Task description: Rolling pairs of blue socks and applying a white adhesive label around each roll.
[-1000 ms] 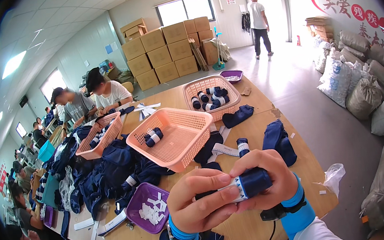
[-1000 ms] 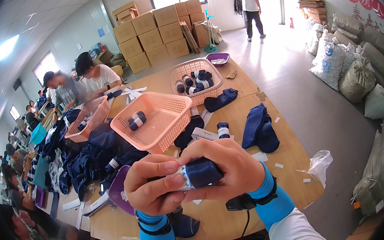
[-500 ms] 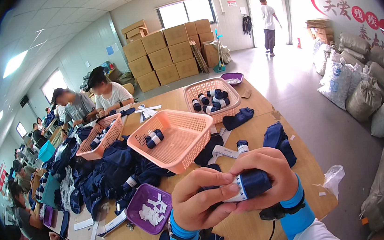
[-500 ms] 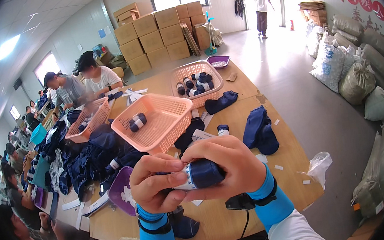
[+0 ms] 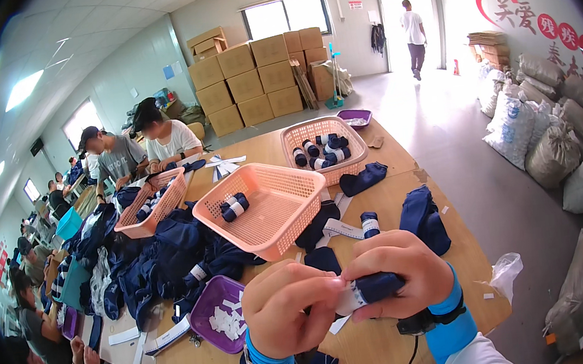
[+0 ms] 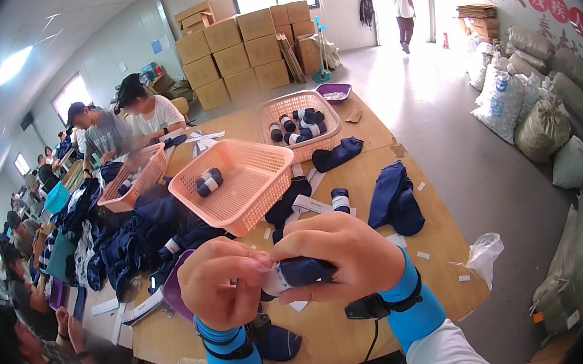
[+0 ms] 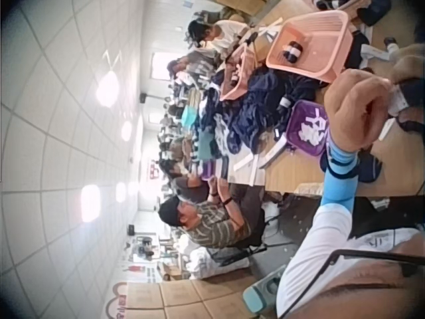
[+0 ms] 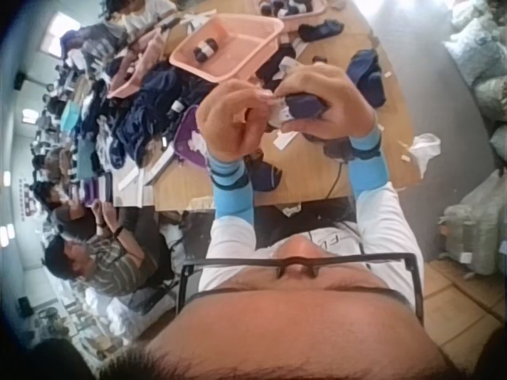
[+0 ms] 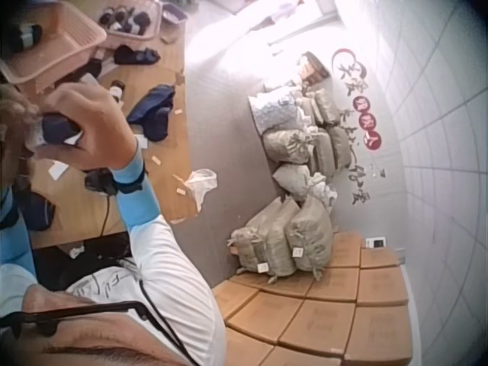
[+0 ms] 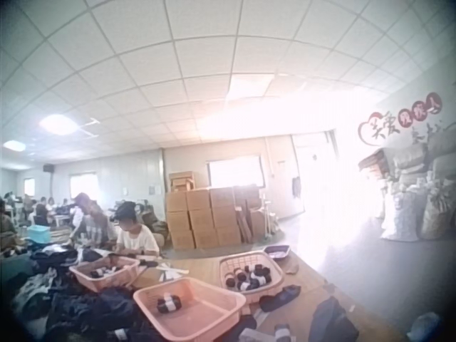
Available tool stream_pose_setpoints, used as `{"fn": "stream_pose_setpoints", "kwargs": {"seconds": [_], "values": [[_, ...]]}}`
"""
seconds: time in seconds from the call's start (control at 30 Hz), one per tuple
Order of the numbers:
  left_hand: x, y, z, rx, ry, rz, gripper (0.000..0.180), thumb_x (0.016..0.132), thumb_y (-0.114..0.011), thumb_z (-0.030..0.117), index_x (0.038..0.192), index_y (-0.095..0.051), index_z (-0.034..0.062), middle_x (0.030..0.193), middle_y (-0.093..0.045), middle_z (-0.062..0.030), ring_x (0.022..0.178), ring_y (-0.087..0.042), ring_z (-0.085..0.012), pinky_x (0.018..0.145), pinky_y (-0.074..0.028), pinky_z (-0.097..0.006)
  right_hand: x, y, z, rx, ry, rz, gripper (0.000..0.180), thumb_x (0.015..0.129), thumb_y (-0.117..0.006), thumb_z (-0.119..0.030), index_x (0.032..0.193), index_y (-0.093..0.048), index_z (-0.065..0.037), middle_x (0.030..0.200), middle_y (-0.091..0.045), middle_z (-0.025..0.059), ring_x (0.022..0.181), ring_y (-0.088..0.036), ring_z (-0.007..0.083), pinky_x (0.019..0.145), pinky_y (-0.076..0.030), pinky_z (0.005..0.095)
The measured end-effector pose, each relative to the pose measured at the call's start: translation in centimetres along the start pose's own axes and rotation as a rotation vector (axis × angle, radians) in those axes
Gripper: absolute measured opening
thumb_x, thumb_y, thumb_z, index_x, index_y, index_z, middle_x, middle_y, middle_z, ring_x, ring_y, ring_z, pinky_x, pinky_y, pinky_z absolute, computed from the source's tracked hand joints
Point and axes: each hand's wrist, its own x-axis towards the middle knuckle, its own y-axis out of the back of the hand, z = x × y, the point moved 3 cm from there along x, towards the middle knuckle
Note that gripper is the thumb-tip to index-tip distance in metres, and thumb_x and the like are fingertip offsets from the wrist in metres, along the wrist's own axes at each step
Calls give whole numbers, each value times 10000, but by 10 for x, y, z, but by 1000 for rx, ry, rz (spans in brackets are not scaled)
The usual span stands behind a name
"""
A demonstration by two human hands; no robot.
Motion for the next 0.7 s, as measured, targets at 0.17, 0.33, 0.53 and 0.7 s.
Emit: {"fn": "stream_pose_setpoints", "kwargs": {"seconds": [0.17, 0.33, 0.53, 0.7], "values": [[7, 3, 3, 24, 57, -28, 292, 757, -853, -49, 1020, -766, 44, 944, -725, -95, 727, -688, -213, 614, -522, -293, 0, 2, -1, -62, 2, 7, 493, 777, -960, -263, 1128, -680, -60, 884, -662, 112, 755, -646, 361, 652, -501, 412], [11, 0, 5, 24, 89, -7, 327, 743, -887, -5, 1047, -808, 84, 931, -711, -79, 839, -695, -221, 692, -551, -317, -1, 1, 4, -56, -14, 46, 489, 779, -957, -270, 1125, -677, -66, 919, -673, 116, 772, -655, 360, 653, -507, 413], [16, 1, 13, 235, 105, -65, 315, 722, -919, 31, 1019, -829, 88, 872, -679, -20, 874, -693, -232, 722, -557, -329, 0, 3, 3, -175, -65, 43, 458, 787, -946, -260, 1124, -688, -88, 958, -699, 95, 827, -685, 339, 677, -515, 403], [11, -3, 14, 206, 168, -46, 326, 715, -909, 14, 1022, -827, 87, 831, -653, -20, 831, -700, -222, 687, -557, -325, -2, 3, 7, -205, -79, 48, 455, 779, -952, -277, 1111, -696, -99, 962, -699, 87, 825, -686, 335, 698, -517, 403]]}}
